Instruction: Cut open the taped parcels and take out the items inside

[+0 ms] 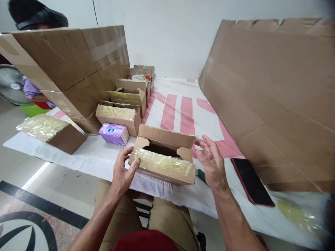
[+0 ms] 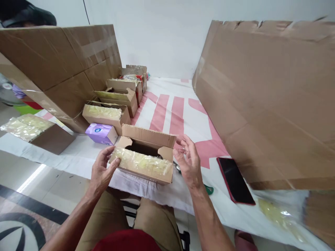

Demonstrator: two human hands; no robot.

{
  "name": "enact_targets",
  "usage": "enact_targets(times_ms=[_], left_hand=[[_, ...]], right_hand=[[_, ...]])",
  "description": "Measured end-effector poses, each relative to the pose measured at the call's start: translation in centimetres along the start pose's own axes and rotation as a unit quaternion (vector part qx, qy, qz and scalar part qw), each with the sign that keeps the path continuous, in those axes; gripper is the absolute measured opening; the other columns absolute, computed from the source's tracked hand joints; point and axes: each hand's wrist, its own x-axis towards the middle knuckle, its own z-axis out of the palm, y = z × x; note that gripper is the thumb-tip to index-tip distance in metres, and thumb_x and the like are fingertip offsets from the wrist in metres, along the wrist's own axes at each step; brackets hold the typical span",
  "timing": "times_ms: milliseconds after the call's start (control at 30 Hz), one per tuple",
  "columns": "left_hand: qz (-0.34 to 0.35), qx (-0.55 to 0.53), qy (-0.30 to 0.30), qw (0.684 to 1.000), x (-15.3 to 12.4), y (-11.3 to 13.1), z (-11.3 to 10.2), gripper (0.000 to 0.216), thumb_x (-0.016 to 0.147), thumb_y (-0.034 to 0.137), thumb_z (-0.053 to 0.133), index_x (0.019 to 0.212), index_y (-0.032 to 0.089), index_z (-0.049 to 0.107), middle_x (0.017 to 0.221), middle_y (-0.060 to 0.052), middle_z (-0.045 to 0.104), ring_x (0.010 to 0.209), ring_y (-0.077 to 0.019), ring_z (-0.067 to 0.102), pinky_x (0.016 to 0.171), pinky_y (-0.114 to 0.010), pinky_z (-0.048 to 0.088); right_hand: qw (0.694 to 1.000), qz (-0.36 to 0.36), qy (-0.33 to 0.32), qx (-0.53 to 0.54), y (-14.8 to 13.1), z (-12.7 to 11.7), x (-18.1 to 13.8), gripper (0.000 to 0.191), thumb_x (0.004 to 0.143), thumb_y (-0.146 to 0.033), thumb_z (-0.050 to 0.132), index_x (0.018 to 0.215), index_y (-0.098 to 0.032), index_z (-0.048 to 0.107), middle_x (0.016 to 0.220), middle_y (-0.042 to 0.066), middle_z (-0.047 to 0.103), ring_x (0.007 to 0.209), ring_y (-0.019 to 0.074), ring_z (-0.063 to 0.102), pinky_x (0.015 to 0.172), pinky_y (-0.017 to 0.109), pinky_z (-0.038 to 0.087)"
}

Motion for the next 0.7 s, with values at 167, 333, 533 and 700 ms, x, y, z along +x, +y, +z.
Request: enact_targets(times_ms=[167, 333, 533, 700], left_hand=[[0.017, 0.0, 0.002, 1.0, -0.4, -0.3, 0.3, 0.044, 0.091, 0.045, 0.07, 0.128, 0.023, 0.065, 0.131, -0.011, 0.069, 0.122, -0.0272, 0.066, 0.101, -0.04, 0.055], [-0.01, -0.036, -0.007, 0.999, -1.1, -0.8, 0.3, 0.051, 0.094, 0.049, 0.067, 0.137, 0.024, 0.058, 0.142, -0.012, 0.063, 0.131, -0.0285, 0.062, 0.107, -0.041, 0.051], [-0.082, -0.044, -0.052, 0.994, -3.3, -1.8, -0.3, 0.049, 0.096, 0.052, 0.062, 0.134, 0.022, 0.06, 0.136, -0.013, 0.066, 0.126, -0.0284, 0.062, 0.105, -0.043, 0.051], [-0.097, -0.112, -0.043, 0.988, -2.1, -0.1, -0.4, 0.041, 0.095, 0.051, 0.063, 0.12, 0.02, 0.064, 0.121, -0.012, 0.069, 0.113, -0.0255, 0.065, 0.09, -0.036, 0.056]], right_hand=[[0.985, -0.11, -0.054, -0.122, -0.6, -0.5, -1.7, 0.042, 0.101, -0.061, 0.054, 0.115, -0.026, 0.074, 0.131, 0.011, 0.071, 0.129, 0.032, 0.063, 0.114, 0.052, 0.047], [0.965, -0.124, -0.151, -0.178, 1.0, -2.1, -4.2, 0.079, 0.095, -0.079, 0.049, 0.154, -0.028, 0.052, 0.168, 0.014, 0.039, 0.154, 0.0365, 0.04, 0.119, 0.052, 0.044], [0.955, -0.121, -0.161, -0.219, 2.5, -1.8, -4.6, 0.084, 0.091, -0.061, 0.069, 0.163, -0.033, 0.035, 0.167, 0.012, 0.042, 0.152, 0.0345, 0.044, 0.119, 0.051, 0.045], [0.958, -0.139, -0.125, -0.218, 0.8, -1.0, -4.2, 0.082, 0.091, -0.059, 0.07, 0.162, -0.033, 0.039, 0.165, 0.012, 0.044, 0.151, 0.0379, 0.046, 0.12, 0.056, 0.044]])
